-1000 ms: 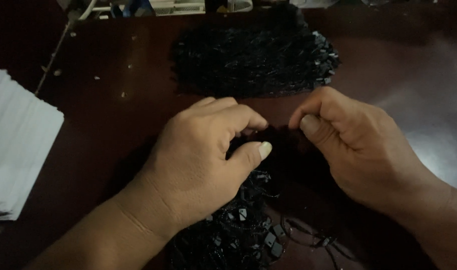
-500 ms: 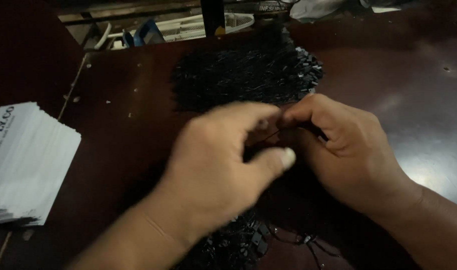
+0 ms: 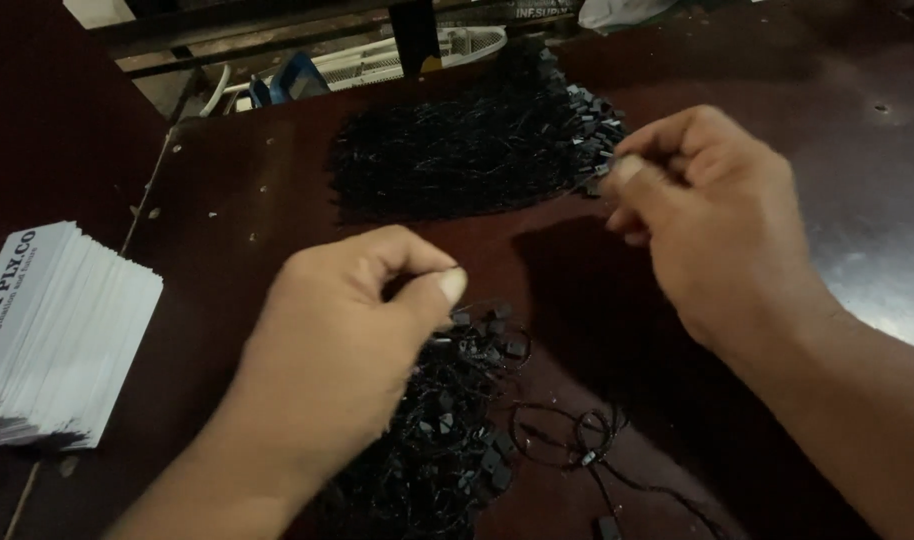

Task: The person is untangling and sorting thin black strings with attached plastic tags from a large pile on a wooden surface.

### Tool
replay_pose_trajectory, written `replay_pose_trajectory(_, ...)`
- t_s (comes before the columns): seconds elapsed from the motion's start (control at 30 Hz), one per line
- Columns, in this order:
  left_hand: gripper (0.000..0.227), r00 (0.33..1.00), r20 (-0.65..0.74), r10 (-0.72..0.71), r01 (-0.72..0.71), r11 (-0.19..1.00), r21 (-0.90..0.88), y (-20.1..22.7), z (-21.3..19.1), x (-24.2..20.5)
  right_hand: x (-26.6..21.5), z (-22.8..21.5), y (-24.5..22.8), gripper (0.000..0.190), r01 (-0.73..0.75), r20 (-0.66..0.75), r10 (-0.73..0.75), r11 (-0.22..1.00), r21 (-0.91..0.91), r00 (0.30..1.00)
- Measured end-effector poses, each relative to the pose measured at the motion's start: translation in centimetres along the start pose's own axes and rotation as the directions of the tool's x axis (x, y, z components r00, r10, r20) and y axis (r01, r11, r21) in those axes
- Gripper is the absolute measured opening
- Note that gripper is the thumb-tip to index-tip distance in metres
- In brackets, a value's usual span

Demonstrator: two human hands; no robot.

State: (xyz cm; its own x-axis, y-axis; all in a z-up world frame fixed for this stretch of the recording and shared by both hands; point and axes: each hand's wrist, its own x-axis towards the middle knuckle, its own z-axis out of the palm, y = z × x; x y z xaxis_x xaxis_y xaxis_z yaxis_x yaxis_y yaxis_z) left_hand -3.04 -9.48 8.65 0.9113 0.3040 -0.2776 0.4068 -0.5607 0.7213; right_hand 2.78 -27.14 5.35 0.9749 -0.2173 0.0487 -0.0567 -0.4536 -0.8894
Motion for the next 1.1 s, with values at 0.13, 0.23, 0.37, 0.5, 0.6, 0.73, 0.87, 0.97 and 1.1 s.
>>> replay_pose_trajectory(0.13,0.023,0.999,0.003,-0.047,0.047,0.999,-0.018,-0.9,-0.6,0.0,2.1,0.2,2.6,0.005,0.033,-0.083,-0.016,0.978,0.204,0.996)
replay_pose_trajectory(0.23,0.021,0.996,-0.085,0.003,0.000,0.999,0.037,-2.2,-0.7,0.6,2.7,0.4,3.5,0.009,0.050,-0.143,-0.001,0.938,0.343,0.990)
replay_pose_trajectory(0.37,0.022,0.976,-0.192,0.101,-0.105,0.994,-0.008,-3.0,-1.4,0.8,2.7,0.4,3.4,0.009,0.047,-0.161,-0.001,0.957,0.286,0.987)
replay_pose_trajectory(0.5,0.035,0.999,0.041,0.014,-0.009,0.993,-0.117,-2.2,-1.7,0.0,3.9,0.2,4.9,0.012,0.078,-0.205,-0.007,0.935,0.345,0.979)
replay_pose_trajectory(0.6,0.028,0.999,-0.048,0.015,-0.009,0.994,0.112,-2.6,-1.6,0.3,3.1,0.3,4.0,0.012,0.106,-0.232,-0.051,0.967,0.232,0.971)
replay_pose_trajectory(0.73,0.031,0.986,-0.167,-0.012,0.037,0.988,0.149,-2.7,-1.3,1.1,3.6,0.2,4.8,0.011,0.156,-0.245,-0.101,0.964,0.214,0.964)
replay_pose_trajectory(0.87,0.031,0.996,-0.052,-0.079,0.087,0.976,0.198,-2.5,-1.1,1.5,5.3,-0.3,6.2,0.014,0.158,-0.310,-0.070,0.950,0.271,0.948)
replay_pose_trajectory(0.97,0.033,0.996,-0.028,-0.083,0.087,0.984,0.154,-3.0,-1.1,2.0,5.5,-0.4,6.5,0.017,0.168,-0.331,-0.078,0.953,0.252,0.940)
replay_pose_trajectory(1.1,0.009,0.978,-0.182,0.099,-0.076,0.989,0.131,-2.3,-0.7,1.1,2.1,-0.1,5.0,0.008,0.530,-0.075,-0.536,0.843,-0.089,0.841)
